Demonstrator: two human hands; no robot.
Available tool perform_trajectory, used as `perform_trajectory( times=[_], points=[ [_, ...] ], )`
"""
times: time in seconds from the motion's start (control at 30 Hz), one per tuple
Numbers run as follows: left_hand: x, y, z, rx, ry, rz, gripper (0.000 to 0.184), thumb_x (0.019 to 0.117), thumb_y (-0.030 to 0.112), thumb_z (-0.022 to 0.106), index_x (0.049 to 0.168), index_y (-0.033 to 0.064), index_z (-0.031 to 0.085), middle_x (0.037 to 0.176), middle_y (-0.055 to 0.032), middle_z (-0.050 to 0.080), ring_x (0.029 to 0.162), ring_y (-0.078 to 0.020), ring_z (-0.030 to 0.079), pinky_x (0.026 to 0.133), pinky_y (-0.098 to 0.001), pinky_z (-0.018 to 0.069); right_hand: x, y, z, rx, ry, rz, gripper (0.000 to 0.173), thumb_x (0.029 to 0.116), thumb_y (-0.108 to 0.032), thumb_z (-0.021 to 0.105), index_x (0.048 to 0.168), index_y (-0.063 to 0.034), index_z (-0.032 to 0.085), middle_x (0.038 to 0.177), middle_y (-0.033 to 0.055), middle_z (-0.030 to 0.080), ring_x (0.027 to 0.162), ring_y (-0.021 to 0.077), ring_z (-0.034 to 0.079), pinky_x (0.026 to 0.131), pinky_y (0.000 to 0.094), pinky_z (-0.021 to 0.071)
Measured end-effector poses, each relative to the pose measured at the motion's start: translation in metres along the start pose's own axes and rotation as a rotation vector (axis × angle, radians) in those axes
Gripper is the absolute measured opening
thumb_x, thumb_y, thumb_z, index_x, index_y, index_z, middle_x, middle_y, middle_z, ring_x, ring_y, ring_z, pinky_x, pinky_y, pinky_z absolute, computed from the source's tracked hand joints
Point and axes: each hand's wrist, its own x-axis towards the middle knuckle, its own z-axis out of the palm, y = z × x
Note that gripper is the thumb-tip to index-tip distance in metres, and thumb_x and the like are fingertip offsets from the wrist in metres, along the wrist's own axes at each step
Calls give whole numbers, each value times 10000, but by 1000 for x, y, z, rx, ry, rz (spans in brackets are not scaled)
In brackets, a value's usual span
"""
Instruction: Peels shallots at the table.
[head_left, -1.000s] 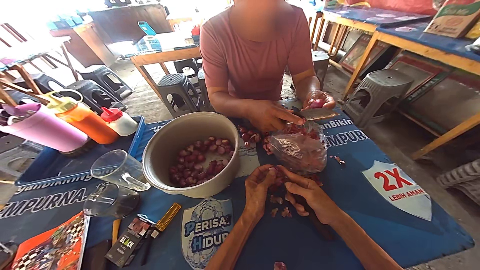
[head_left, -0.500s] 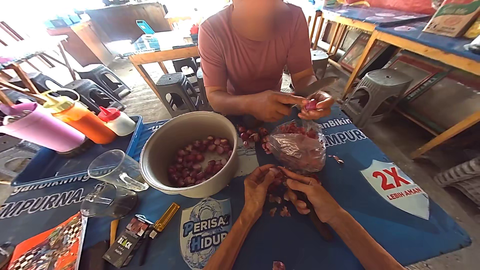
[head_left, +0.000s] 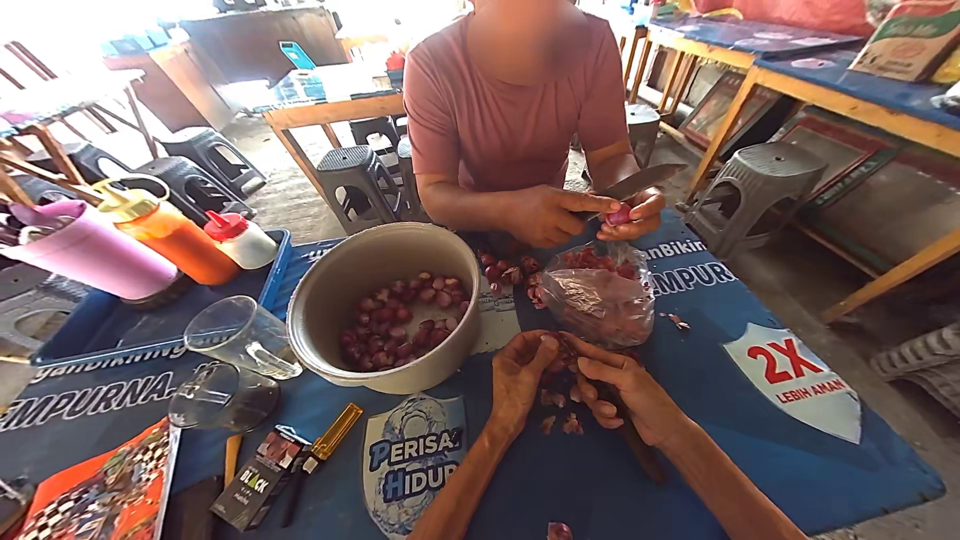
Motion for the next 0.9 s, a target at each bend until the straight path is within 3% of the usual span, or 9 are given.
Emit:
perform_trajectory(
  times=[0.17,0.3,0.47,0.7,0.9],
  points=[
    [1,0,-3,-29,4,-4,176,988,13,610,1131,-81,651,921,-100,732,812,-154,721,788,-305,616,2,-1,-4,101,0,-14,486,1084,-176,367,1570,-162,395,712,10,561,448,54,495,375,175,417],
    [3,3,-6,-136,36,-60,203,1010,3,569,1175,-104,623,1001,-144,738,901,-198,737,874,-342,611,1,-1,-3,25,23,-45,492,1078,-169,398,1570,-150,405,711,17,567,453,63,500,375,185,417],
    [1,10,-2,-163,39,-107,209,1035,33,544,1177,-103,615,1001,-168,741,875,-233,752,813,-357,633,0,1,-1,-22,-18,-61,509,1075,-163,416,1582,-146,379,720,20,580,453,66,503,381,182,421],
    [-1,10,2,-104,35,-78,169,1020,28,571,1129,-86,634,937,-130,745,819,-192,747,778,-329,633,-1,2,4,-137,-63,-120,549,1058,-155,443,1599,-156,348,759,3,584,467,62,489,395,188,424],
    [-3,9,1,-101,24,-73,132,1009,2,570,1093,-82,625,895,-117,741,784,-180,744,766,-322,633,0,4,6,-182,-2,-129,502,1062,-133,453,1563,-122,422,751,4,594,465,65,494,398,193,433]
  ],
)
